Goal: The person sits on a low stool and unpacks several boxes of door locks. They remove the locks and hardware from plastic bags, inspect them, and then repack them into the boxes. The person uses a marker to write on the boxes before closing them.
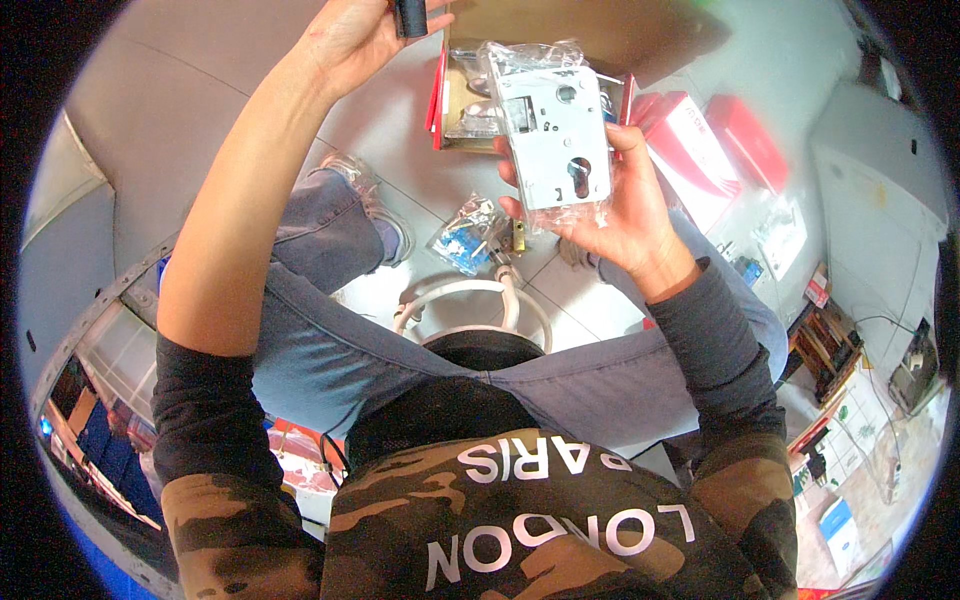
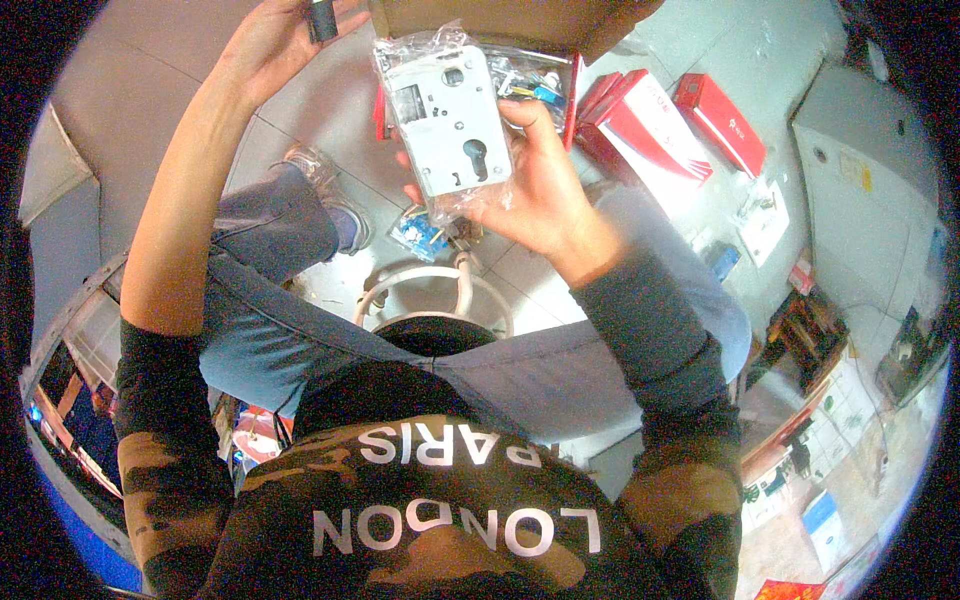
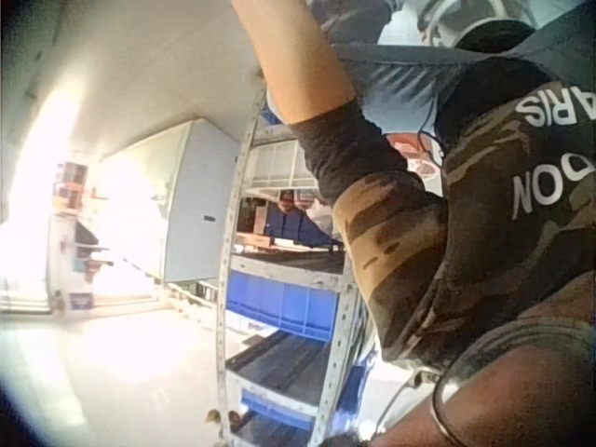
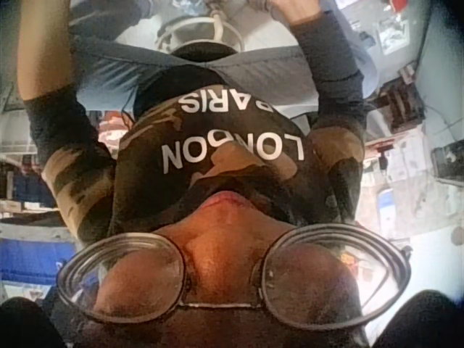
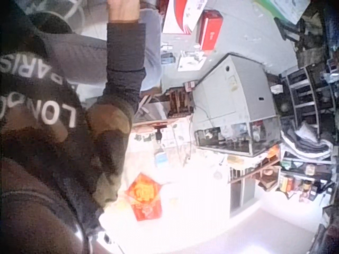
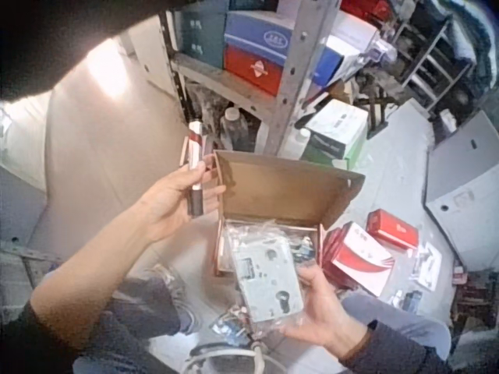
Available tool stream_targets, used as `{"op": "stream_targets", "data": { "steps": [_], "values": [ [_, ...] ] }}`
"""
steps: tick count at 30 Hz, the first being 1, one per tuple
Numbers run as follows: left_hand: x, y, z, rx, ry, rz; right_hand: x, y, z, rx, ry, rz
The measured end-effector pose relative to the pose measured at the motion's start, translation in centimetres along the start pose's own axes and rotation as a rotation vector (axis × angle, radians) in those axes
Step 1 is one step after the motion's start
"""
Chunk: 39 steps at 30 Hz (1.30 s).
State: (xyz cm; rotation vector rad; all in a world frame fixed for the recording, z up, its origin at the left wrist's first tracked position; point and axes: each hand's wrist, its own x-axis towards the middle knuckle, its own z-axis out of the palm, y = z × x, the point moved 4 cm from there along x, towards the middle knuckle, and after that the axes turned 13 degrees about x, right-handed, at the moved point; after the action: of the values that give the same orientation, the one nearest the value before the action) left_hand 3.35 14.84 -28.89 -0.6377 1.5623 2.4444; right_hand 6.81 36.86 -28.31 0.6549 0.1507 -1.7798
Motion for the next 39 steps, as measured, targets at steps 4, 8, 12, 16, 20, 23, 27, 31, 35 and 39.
{"op": "stream_targets", "data": {
  "steps": [4,8,12,16,20,23,27,31,35,39],
  "values": [
    [0.0,0.0,-0.1,-0.029,0.009,-0.012,0.2,0.0,0.2,-0.032,-0.008,-0.028],
    [-0.3,0.0,-0.1,-0.047,-0.007,-0.021,0.4,-0.1,0.0,0.006,0.027,-0.045],
    [-0.4,0.1,-0.1,-0.015,0.014,-0.053,0.7,-0.2,-0.1,-0.008,0.011,-0.025],
    [-0.6,0.1,0.0,-0.036,-0.02,-0.054,0.6,-0.4,-0.6,-0.064,0.017,-0.031],
    [-0.6,-0.1,-0.3,-0.015,0.003,-0.075,0.1,-3.6,-2.1,-0.479,0.367,-0.473],
    [-0.4,-0.2,-0.5,0.022,0.025,-0.079,-0.7,-7.5,-0.6,-1.304,0.498,-0.898],
    [-0.1,-0.3,-0.5,0.013,0.013,-0.05,0.4,-8.8,-0.7,-2.14,0.53,-0.882],
    [-0.1,-0.4,-0.6,0.044,0.027,-0.056,3.0,-6.6,-3.9,-2.415,0.397,-0.66],
    [-0.4,-0.4,-0.6,0.062,-0.004,-0.061,4.9,-6.2,-4.3,-2.513,0.179,-0.814],
    [-0.7,-0.1,-0.3,0.042,-0.017,-0.062,4.6,-7.5,-4.0,-2.411,0.276,-0.824]
  ]
}}
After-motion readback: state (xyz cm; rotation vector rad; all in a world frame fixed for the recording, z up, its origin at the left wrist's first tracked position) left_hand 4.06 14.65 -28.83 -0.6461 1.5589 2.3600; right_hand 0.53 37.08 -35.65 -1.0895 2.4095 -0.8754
